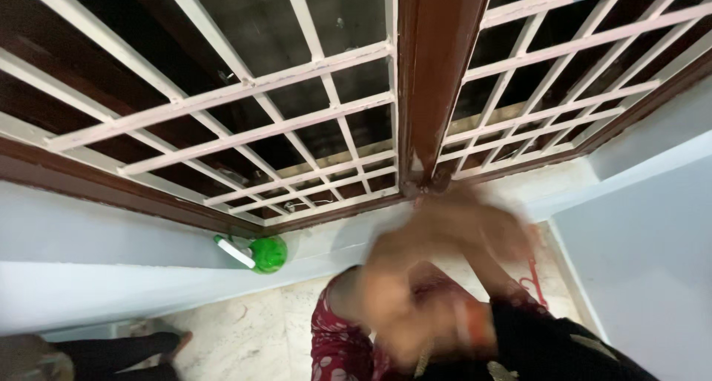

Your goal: The person wipes the white painted metal grille of a window using a patterned cloth. They systematically clean the vertical and horizontal bars, moving from the top to the bottom of the frame.

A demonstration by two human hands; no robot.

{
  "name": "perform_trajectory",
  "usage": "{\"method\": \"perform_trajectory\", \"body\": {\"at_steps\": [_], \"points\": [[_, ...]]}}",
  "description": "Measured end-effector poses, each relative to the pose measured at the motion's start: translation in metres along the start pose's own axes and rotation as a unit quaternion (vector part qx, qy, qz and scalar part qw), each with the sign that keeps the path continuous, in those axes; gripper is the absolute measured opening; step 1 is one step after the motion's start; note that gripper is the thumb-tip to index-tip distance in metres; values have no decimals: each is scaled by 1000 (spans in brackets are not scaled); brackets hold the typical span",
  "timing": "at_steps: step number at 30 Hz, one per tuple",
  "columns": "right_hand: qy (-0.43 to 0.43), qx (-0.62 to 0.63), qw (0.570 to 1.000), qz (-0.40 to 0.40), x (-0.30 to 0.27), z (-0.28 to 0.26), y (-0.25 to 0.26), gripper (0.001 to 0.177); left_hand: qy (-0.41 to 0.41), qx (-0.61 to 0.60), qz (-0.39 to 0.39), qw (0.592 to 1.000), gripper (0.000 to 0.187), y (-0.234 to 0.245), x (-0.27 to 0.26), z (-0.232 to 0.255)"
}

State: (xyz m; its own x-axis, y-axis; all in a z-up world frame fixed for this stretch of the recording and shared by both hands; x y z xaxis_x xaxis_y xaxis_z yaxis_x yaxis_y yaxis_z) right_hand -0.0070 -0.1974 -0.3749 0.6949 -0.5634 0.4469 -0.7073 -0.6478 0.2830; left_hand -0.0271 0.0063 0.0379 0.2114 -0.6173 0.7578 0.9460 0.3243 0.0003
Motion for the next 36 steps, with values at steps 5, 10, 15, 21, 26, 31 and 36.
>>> {"method": "perform_trajectory", "body": {"at_steps": [5,10,15,21,26,31,36], "points": [[65,42,997,18,39,-71,5,23,27,-130,-54,990,24,-12,-25,3],[276,-6,949,150,109,-183,36,27,103,-32,99,989,24,12,-58,-69],[324,-152,930,88,136,-233,10,54,165,19,179,970,24,30,-76,-125],[399,-251,878,83,111,-161,-30,60,160,12,180,971,25,23,-65,-118],[416,-352,838,35,56,-59,-64,63,89,-16,120,989,25,9,-90,-108],[399,-359,840,-81,-1,22,-78,55,-60,101,86,989,25,26,-54,-91],[349,-322,850,-230,-37,44,-66,45,46,448,190,872,25,69,-22,-106]]}}
Point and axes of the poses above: each hand's wrist, its own x-axis towards the middle knuckle, its own y-axis out of the back of the hand, z = x × y, the point moved 4 cm from there along x, towards the middle knuckle, and after that the axes turned 6 degrees about -z, right-handed, at the moved point
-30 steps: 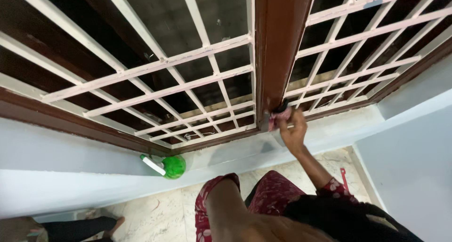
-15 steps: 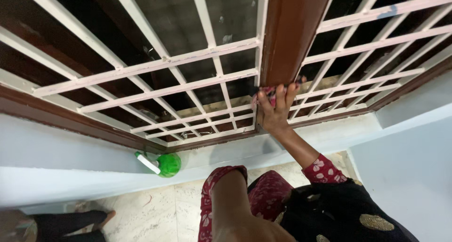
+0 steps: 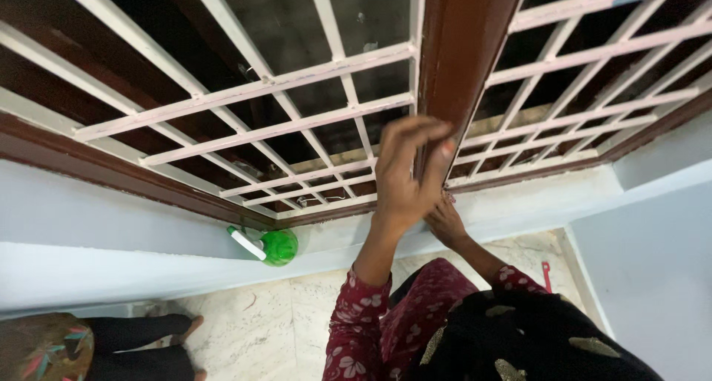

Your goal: The person wipes the white painted metal grille of a window using a patterned cloth. They systematically clean the vertical and horizontal bars, moving from the top to the bottom of the frame.

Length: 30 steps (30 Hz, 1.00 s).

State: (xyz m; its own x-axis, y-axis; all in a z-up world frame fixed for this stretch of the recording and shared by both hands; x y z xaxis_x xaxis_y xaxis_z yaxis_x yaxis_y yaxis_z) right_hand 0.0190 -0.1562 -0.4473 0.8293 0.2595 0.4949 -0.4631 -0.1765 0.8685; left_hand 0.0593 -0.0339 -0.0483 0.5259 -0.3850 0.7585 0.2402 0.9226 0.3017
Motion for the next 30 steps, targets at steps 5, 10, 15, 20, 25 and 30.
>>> {"method": "perform_trajectory", "body": {"at_steps": [5,10,15,20,25,30], "points": [[-206,213,955,-20,-11,11,13,42,92,43,46,994,25,-31,-13,-56],[-159,28,985,63,-19,36,24,37,89,146,7,985,62,-44,-32,-97],[-255,-115,955,98,-52,93,32,35,185,230,-113,949,67,-47,-46,-111],[-419,-147,883,149,-101,159,77,36,149,229,-105,956,63,-46,-49,-112],[-536,72,794,278,-137,238,125,29,68,281,-23,957,66,-56,-63,-126],[-509,-56,774,373,-135,257,197,35,53,346,12,937,67,-65,-70,-145]]}}
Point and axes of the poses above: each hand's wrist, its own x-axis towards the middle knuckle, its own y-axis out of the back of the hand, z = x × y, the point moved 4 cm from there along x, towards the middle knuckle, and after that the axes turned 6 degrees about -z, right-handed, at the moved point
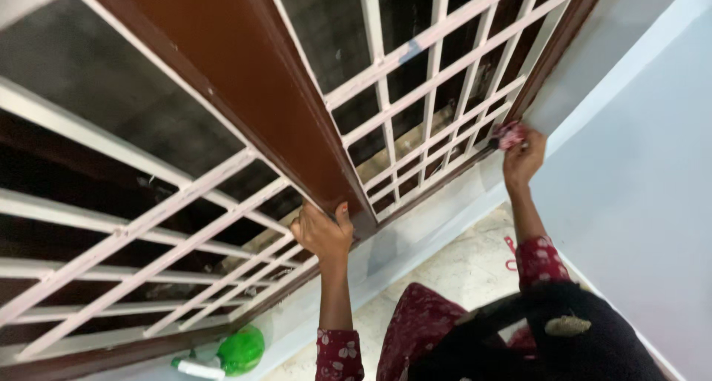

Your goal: The person wipes the white painted metal grille of a window using a patterned cloth. They systematically clean the vertical and horizontal bars, moving from the top to the bottom of the frame.

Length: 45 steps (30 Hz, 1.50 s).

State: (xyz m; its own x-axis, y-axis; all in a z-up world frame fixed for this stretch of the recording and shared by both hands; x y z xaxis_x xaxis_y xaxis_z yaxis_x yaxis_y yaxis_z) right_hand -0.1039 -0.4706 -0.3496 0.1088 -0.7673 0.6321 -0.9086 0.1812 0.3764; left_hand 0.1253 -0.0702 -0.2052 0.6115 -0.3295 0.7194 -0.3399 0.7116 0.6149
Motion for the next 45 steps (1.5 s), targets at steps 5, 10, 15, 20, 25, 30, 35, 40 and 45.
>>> {"method": "perform_trajectory", "body": {"at_steps": [5,10,15,20,25,30,35,40,45], "points": [[76,102,987,103,106,-70,66,24,-32,21,77,996,75,4,3,7],[117,-38,983,134,189,-148,91,26,-37,26,73,996,71,2,1,6],[188,-80,970,130,195,-174,50,52,-32,46,87,995,79,0,1,4],[202,-65,967,144,164,-127,17,57,-40,53,108,992,79,-7,-3,3],[181,-89,973,115,104,-77,-9,55,-28,45,122,991,78,-6,0,8],[83,-26,996,21,19,-28,-35,54,-32,50,137,989,77,-4,1,8],[17,-60,998,21,-49,-5,-49,30,-20,38,142,989,75,-10,-2,4],[-271,254,925,-74,-63,28,-69,35,-16,41,142,989,76,-10,1,5],[38,-47,994,-96,-121,-25,-71,27,-31,25,131,991,82,-6,0,8]]}}
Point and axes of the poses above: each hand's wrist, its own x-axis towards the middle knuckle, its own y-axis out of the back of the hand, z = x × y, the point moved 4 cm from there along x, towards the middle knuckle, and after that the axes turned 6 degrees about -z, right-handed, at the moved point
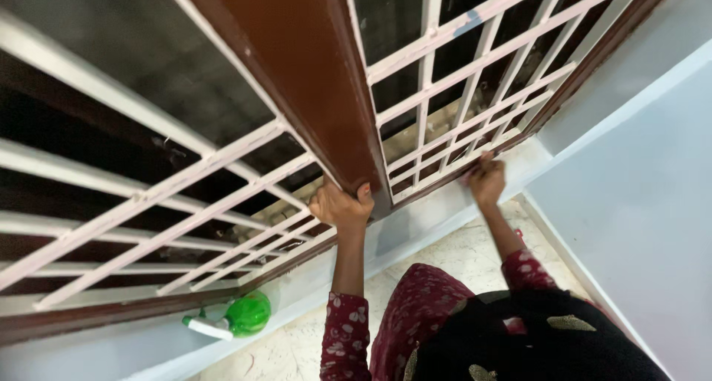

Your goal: The person wipes the white painted metal grille of a window using a patterned cloth. They systematically clean the vertical and horizontal bars, moving from the top to the bottom of the frame.

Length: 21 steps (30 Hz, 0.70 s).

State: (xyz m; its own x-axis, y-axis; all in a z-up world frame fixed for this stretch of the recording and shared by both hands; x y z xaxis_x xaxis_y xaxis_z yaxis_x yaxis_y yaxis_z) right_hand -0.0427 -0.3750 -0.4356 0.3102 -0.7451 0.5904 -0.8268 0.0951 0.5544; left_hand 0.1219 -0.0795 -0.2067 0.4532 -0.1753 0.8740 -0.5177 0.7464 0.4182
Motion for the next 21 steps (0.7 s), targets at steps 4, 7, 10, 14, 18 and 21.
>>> {"method": "perform_trajectory", "body": {"at_steps": [4,7,10,14,18,21], "points": [[-189,117,958,-181,-71,-57,-30,30,10,-8,-44,999,80,-2,-5,-3],[-9,157,977,-144,-112,-120,-28,26,24,-10,-100,995,79,-2,-3,-3],[-52,286,924,-248,-137,-147,-41,17,54,-59,-175,981,78,9,4,-1],[-273,525,676,-440,-137,-135,-42,25,98,-214,-292,927,72,41,20,-3],[-407,724,389,-399,-90,-158,28,38,74,-237,-287,925,73,58,30,1],[-461,749,317,-354,-66,-194,76,50,62,-264,-251,929,67,61,27,1]]}}
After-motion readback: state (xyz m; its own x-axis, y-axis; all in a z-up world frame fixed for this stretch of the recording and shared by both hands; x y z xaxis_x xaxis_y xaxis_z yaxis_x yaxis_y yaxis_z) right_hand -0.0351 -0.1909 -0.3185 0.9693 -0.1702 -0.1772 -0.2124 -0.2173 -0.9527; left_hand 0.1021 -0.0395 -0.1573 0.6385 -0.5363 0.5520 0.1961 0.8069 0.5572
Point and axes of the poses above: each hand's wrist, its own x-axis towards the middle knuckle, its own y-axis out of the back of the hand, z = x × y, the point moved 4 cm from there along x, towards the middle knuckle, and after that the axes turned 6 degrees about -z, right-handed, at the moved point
